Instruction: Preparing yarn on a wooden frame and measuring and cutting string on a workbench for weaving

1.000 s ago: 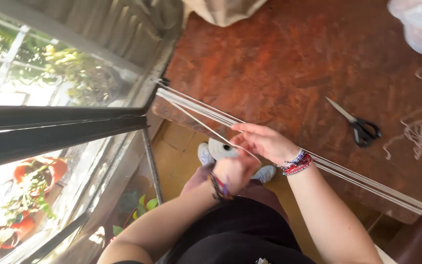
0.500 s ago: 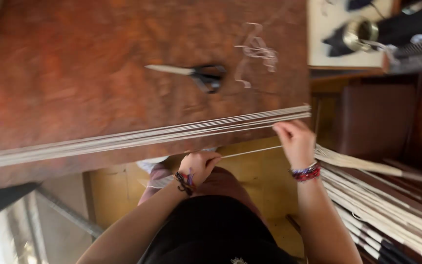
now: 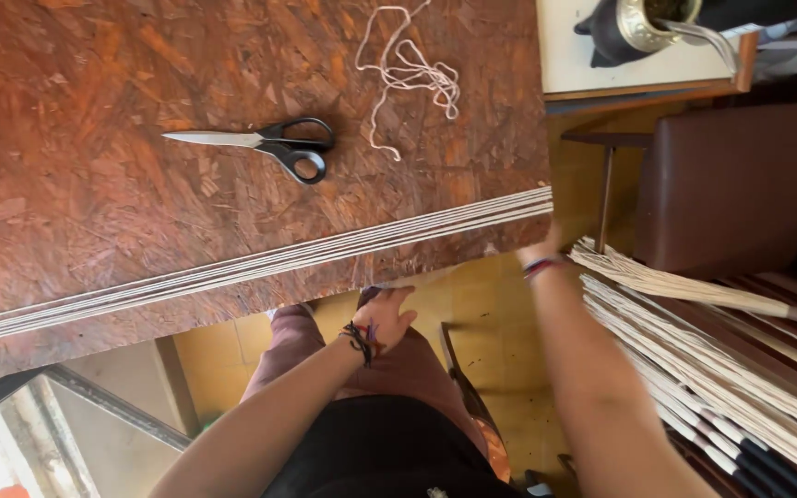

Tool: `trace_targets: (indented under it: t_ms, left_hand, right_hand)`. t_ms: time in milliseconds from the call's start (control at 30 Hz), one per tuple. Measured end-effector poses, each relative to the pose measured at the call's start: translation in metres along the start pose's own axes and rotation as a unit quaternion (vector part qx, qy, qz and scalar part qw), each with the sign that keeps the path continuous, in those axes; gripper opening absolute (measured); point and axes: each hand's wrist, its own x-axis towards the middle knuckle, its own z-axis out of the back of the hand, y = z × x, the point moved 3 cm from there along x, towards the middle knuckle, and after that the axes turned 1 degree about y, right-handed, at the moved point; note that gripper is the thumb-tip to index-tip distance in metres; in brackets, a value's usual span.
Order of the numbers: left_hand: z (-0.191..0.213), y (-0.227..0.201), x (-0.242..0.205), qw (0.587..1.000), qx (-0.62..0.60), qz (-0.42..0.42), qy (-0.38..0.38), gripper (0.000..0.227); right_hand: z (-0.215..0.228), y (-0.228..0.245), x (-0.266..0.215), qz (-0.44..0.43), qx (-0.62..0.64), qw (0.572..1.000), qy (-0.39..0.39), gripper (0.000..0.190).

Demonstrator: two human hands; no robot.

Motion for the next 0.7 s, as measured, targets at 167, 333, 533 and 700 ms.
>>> trace_targets:
  t_ms: [167,333,533,700]
  left_hand:
    - [0.071,0.009,-0.011,0.988,-0.132,0.081,-0.025,0.059]
    - [0.05,0.097,-0.034,0.961,-0.261,0.087,-0.032,0.048]
    - [0.06,0.221,-0.131,0.793,-0.596,0.104,-0.068,0.026]
    - [0.117,0.325,-0.24,0.559,-0.82,0.09,-0.081,0.018]
  right_hand:
    - [-0.075,-0.185,-0.173,0.366,-0.89,0.224,0.157,0.018]
    - [-0.134,-0.337,-0.273,0.126,-0.863,0.432,0.229,0.037]
    - [-0.202,-0.361,-0.387,0.308,-0.765,0.253,0.505,0.028]
    - [-0.264,-0.398,-0.452,0.243,-0.768,0.244,0.54,0.04]
